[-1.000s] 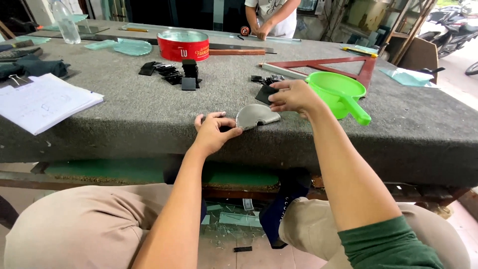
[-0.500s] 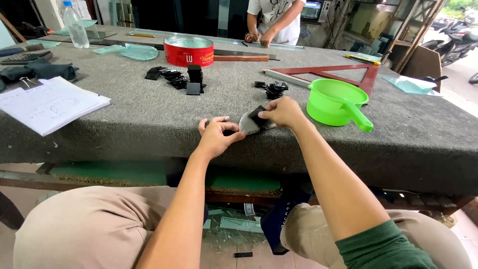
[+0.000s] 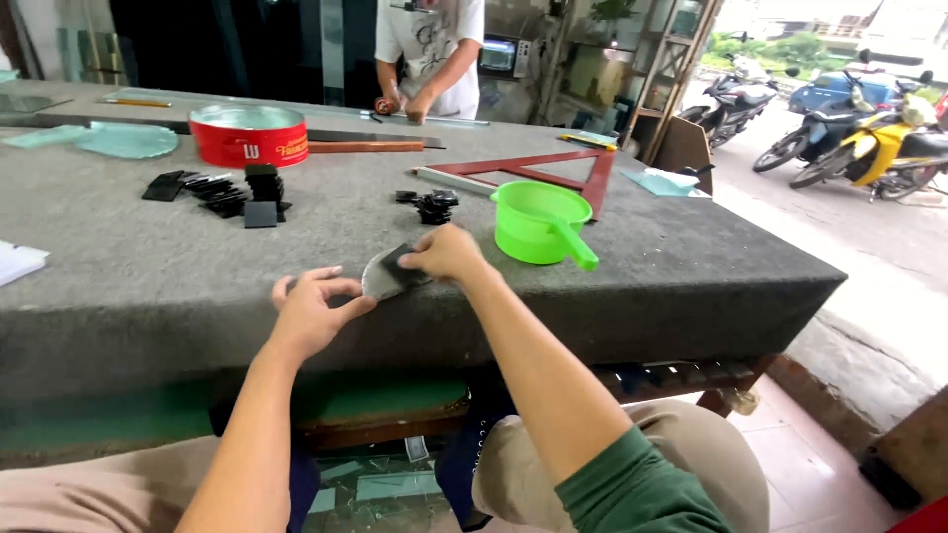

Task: The person smooths the edges of a small semi-circular glass piece using a black abrasive block. They hold the glass with the left hand and rub the edges with the right hand, repeatedly dipping the block into a green water container to keep it wet. A second person in the background handles a long glass sheet.

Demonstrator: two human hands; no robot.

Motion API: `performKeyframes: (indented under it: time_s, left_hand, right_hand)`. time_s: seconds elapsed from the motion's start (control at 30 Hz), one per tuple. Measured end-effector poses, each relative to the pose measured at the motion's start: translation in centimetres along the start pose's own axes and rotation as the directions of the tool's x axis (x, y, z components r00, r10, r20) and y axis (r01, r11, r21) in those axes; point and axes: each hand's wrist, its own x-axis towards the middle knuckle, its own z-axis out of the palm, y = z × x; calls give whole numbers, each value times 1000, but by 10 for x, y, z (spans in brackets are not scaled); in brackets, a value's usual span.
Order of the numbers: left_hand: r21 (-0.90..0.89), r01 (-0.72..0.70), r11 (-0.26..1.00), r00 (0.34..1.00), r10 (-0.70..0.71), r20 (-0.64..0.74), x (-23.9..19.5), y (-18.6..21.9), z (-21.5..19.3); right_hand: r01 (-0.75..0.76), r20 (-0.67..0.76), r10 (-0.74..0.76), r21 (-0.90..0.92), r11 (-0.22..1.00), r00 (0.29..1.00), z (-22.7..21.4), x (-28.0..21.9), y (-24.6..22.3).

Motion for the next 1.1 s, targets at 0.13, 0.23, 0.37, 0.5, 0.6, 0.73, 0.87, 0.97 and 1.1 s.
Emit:
performKeyframes:
  time_s: [0.13, 0.23, 0.37, 0.5, 0.6, 0.73, 0.87, 0.97, 1.1]
  left_hand:
    - [3, 1, 1000, 999, -1, 32, -4, 0, -3]
    - [14, -17, 1000, 998, 16, 58, 4, -8, 1]
    - [3, 59, 998, 997, -59, 51, 9, -1, 2]
    - [-35, 122, 992, 991, -120, 61, 0, 11, -3]
    - [-29, 91, 995, 995, -90, 43, 3, 3, 2]
    - [-29, 118, 993, 993, -117, 21, 7, 0, 4]
    - [-49, 105, 993, 995, -104, 8, 7, 1, 5]
    - [-50, 118, 992, 993, -118, 13, 3, 2, 5]
    - [-53, 117, 992, 993, -116, 30, 8, -1, 9]
  right_hand:
    - [-13, -63, 4, -138, 990, 998, -16, -29, -33]
    - [-68, -324, -22, -265, 962, 946, -28, 3, 5]
    - [-87, -302, 53, -101, 991, 952, -50, -21, -10]
    - [26, -244, -35, -40, 999, 969, -57, -30, -38]
    - [94, -224, -87, 20, 995, 971, -64, -44, -67]
    - [206, -140, -190, 103, 973, 972, -85, -68, -112]
    - [371, -144, -388, -129, 920, 910, -96, -56, -119]
    - [457, -124, -507, -293, 840, 853, -101, -68, -98]
    - [391, -174, -468, -347, 853, 867, -114, -74, -42]
